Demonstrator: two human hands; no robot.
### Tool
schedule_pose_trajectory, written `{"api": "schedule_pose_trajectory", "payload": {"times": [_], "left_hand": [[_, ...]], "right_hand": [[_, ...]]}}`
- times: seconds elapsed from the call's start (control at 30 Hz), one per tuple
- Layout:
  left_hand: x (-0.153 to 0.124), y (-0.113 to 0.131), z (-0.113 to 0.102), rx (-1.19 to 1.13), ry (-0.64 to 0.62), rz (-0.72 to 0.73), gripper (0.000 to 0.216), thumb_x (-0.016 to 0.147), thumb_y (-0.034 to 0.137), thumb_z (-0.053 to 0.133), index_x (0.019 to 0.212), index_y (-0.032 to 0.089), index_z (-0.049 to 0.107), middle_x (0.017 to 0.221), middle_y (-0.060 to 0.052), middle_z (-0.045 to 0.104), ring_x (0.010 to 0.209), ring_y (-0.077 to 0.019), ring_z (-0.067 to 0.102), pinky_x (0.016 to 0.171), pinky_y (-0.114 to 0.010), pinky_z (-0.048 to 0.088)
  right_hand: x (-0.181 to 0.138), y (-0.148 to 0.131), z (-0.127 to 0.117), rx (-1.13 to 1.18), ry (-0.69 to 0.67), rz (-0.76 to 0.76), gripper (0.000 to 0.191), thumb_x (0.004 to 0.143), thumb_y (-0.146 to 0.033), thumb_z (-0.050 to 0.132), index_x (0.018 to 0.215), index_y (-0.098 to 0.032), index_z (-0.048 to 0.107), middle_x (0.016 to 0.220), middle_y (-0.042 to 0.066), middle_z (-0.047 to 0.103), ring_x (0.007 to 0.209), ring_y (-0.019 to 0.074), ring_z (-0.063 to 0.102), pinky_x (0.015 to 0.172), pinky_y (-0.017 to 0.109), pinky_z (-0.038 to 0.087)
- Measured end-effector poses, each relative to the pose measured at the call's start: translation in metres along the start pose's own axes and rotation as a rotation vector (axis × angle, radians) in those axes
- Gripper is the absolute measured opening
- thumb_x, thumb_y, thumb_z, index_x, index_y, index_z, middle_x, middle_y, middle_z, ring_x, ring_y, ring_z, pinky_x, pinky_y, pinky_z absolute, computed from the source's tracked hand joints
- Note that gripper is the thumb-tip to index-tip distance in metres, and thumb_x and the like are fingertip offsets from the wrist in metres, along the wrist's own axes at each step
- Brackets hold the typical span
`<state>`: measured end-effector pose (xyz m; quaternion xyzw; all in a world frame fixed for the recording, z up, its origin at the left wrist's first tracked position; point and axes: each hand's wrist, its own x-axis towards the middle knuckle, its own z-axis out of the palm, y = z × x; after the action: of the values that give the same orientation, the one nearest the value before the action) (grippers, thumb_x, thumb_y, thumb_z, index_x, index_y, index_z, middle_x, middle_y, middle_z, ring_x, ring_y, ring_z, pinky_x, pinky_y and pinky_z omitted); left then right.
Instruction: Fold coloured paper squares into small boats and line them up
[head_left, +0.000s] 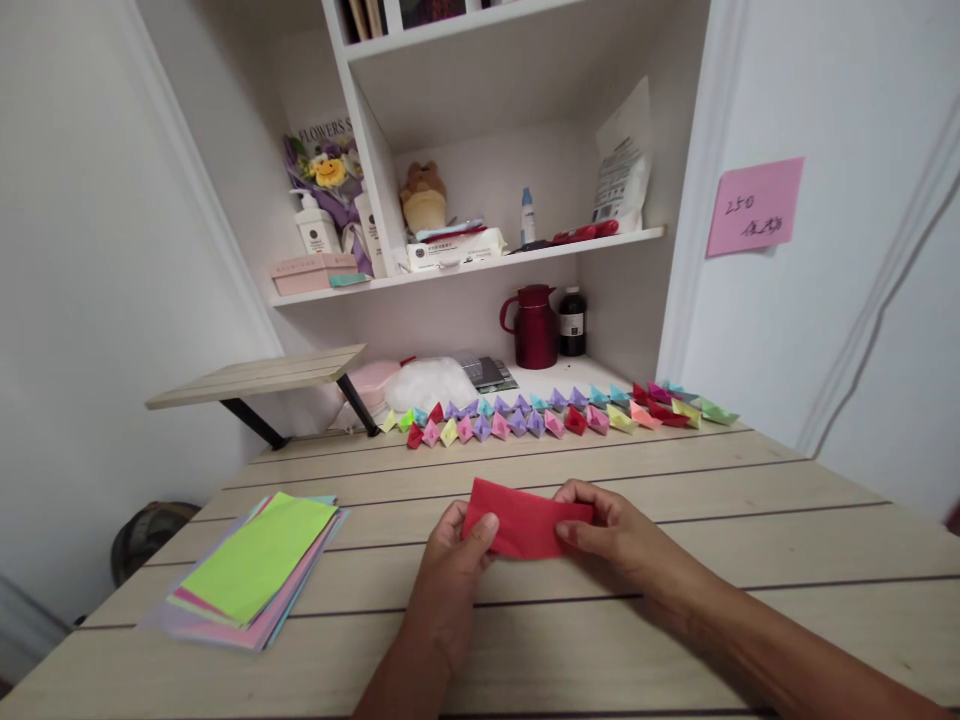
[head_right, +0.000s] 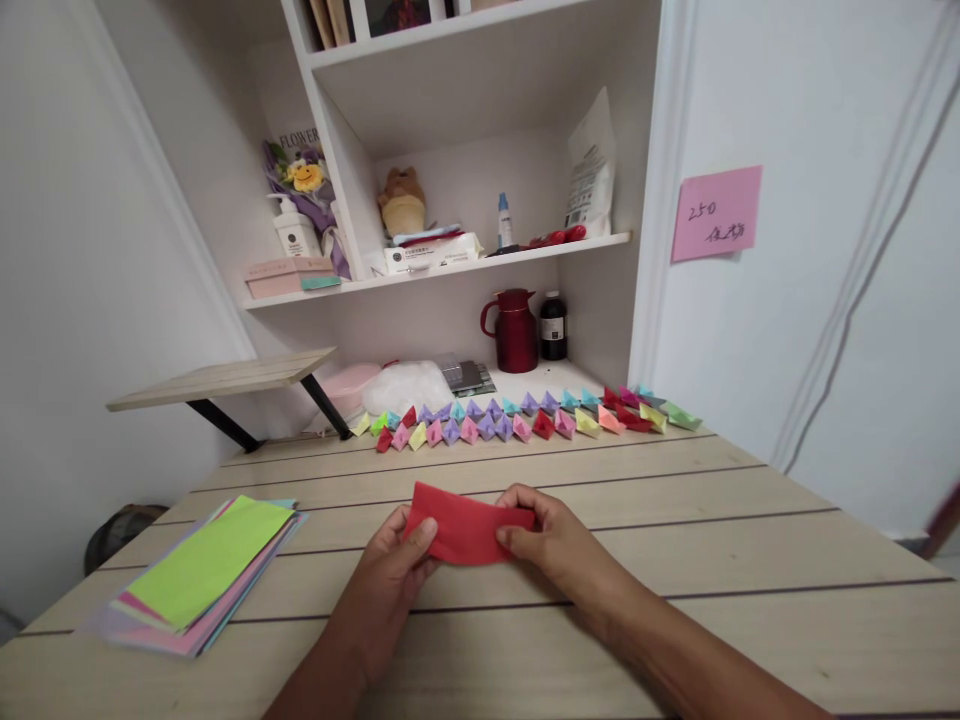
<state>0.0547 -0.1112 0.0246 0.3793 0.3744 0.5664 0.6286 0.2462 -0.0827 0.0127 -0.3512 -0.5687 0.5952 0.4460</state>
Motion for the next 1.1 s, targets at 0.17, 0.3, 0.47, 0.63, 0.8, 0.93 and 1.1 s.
{"api": "schedule_pose_trajectory", "payload": {"times": [0.17,0.3,0.47,0.63,0.8,0.93,1.1], "left_hand": [[0.004,-0.004,0.000,0.278,0.096,0.225,0.023,0.068,0.033,0.076,0.072,0.017,0.060,0.074,-0.002,0.064,0.070,-0.0154,0.058,0.070,-0.025,0.044],[-0.002,-0.002,0.002,0.759,0.158,0.660,0.009,0.073,0.021,0.069,0.066,0.020,0.062,0.083,-0.002,0.059,0.082,-0.0191,0.057,0.077,-0.029,0.044],[-0.012,-0.006,0.005,1.104,0.133,0.870,0.013,0.079,0.015,0.060,0.076,0.025,0.068,0.092,-0.004,0.059,0.088,-0.0202,0.056,0.082,-0.035,0.045],[-0.011,-0.007,0.009,0.979,0.173,0.761,0.023,0.075,0.023,0.068,0.097,0.030,0.070,0.106,-0.006,0.060,0.102,-0.0250,0.055,0.093,-0.041,0.041],[-0.001,-0.008,0.008,0.581,0.191,0.414,0.054,0.060,0.028,0.081,0.111,0.023,0.065,0.115,-0.009,0.063,0.114,-0.0297,0.052,0.100,-0.039,0.036],[0.006,-0.012,0.002,0.383,0.037,0.238,0.018,0.068,0.032,0.075,0.074,0.016,0.069,0.094,-0.010,0.070,0.092,-0.0248,0.062,0.085,-0.032,0.045],[0.004,-0.011,0.002,0.121,0.001,0.018,0.028,0.074,0.039,0.072,0.084,0.013,0.067,0.076,-0.006,0.070,0.066,-0.0154,0.061,0.065,-0.025,0.046]], "right_hand": [[0.005,0.004,-0.010,-0.472,0.275,-0.310,0.023,0.072,-0.028,0.066,0.094,-0.024,0.062,0.112,0.007,0.054,0.109,0.0279,0.052,0.095,0.044,0.041],[0.000,-0.005,-0.008,-0.723,0.366,-0.417,0.055,0.075,-0.026,0.062,0.128,-0.032,0.046,0.129,0.007,0.043,0.124,0.0292,0.042,0.104,0.048,0.035],[-0.012,-0.019,0.002,-0.837,0.223,-0.522,0.057,0.073,-0.028,0.069,0.126,-0.032,0.050,0.132,0.007,0.046,0.126,0.0305,0.039,0.104,0.047,0.033],[-0.015,-0.021,0.005,-0.604,0.142,-0.301,0.014,0.085,-0.032,0.058,0.075,-0.022,0.055,0.072,0.000,0.060,0.069,0.0180,0.056,0.064,0.029,0.043],[-0.005,-0.008,0.005,-0.060,0.048,-0.131,0.028,0.080,-0.045,0.064,0.083,-0.022,0.050,0.078,-0.001,0.065,0.070,0.0159,0.058,0.062,0.026,0.043],[-0.005,-0.006,0.012,0.034,-0.030,-0.069,0.035,0.075,-0.049,0.070,0.085,-0.019,0.055,0.078,0.001,0.066,0.070,0.0166,0.059,0.065,0.027,0.046],[-0.008,-0.012,0.009,0.011,-0.008,-0.107,0.033,0.091,-0.051,0.046,0.097,-0.020,0.055,0.085,0.004,0.063,0.070,0.0171,0.063,0.073,0.034,0.050]]}}
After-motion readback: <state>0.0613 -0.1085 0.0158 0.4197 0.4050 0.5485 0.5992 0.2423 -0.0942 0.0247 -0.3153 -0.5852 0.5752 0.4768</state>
